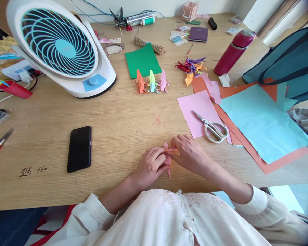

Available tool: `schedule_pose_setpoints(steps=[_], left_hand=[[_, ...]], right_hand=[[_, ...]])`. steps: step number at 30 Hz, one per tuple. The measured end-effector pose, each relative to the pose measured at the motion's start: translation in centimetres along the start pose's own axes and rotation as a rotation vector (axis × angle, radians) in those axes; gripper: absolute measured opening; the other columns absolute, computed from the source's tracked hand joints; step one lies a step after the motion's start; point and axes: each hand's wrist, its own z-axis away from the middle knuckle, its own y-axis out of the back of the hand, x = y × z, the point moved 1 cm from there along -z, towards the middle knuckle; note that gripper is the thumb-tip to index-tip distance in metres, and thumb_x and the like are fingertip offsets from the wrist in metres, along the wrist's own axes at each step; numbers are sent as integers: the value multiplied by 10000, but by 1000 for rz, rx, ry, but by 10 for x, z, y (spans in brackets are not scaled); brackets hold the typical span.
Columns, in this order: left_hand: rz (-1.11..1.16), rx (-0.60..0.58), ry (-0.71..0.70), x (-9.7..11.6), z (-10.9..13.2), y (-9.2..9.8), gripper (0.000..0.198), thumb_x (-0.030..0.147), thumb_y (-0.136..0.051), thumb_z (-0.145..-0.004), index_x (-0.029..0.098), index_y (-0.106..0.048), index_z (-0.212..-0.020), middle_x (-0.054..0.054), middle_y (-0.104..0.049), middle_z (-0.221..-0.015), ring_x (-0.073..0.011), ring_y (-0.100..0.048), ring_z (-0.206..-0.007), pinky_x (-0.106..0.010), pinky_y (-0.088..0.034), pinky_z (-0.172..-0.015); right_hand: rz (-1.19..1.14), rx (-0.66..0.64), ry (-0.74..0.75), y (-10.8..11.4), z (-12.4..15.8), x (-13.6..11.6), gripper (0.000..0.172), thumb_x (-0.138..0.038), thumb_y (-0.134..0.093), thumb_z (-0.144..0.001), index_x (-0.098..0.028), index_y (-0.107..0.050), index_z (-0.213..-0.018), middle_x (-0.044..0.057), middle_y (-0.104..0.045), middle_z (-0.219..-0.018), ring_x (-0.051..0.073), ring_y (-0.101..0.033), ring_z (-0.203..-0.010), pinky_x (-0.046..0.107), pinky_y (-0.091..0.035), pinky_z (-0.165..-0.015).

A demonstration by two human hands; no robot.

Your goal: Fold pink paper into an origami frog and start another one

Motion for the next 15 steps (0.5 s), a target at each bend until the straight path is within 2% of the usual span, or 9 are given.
schedule_pose_setpoints(steps=[3,6,9,11,13,15], left_hand=[[17,4,-1,-2,2,0,187,265,-665,-887,168,-606,-1036,-128,-568,-1322,-257,-531,-1229,-451,-462,-1038],[9,45,24,-1,4,-1,407,294,-707,-853,183,-540,-1206,-149,-517,-1370,-291,-450,-1328,-489,-402,-1102],[14,139,80,-2,3,5,717,310,-764,-798,212,-394,-1404,-170,-404,-1474,-332,-309,-1431,-523,-318,-1156],[85,235,164,-5,-1,15,918,324,-802,-756,233,-264,-1495,-175,-330,-1527,-342,-266,-1451,-528,-287,-1167],[292,300,286,-9,-8,26,1021,361,-832,-714,236,-214,-1516,-179,-390,-1489,-334,-362,-1400,-505,-344,-1125],[638,231,406,-13,-16,34,909,414,-831,-704,209,-352,-1448,-162,-555,-1326,-299,-537,-1241,-435,-449,-1015]], right_hand=[[-131,-86,-64,2,0,0,172,-323,-615,-909,-170,-603,-829,64,-641,-815,207,-591,-803,315,-412,-742],[-340,-131,-94,1,2,2,117,-252,-587,-901,-186,-632,-816,31,-635,-798,164,-590,-750,271,-396,-672],[-588,-83,-156,0,5,4,122,-255,-600,-869,-189,-629,-771,5,-627,-762,140,-560,-691,254,-386,-625],[-744,-18,-186,1,6,3,161,-296,-603,-870,-182,-625,-758,1,-620,-736,135,-538,-676,254,-386,-618],[-867,41,-179,5,5,1,219,-361,-605,-878,-177,-622,-762,0,-609,-721,134,-514,-670,259,-383,-623],[-967,86,-160,9,3,-3,288,-434,-604,-883,-177,-601,-753,3,-602,-713,134,-497,-660,267,-377,-620]])
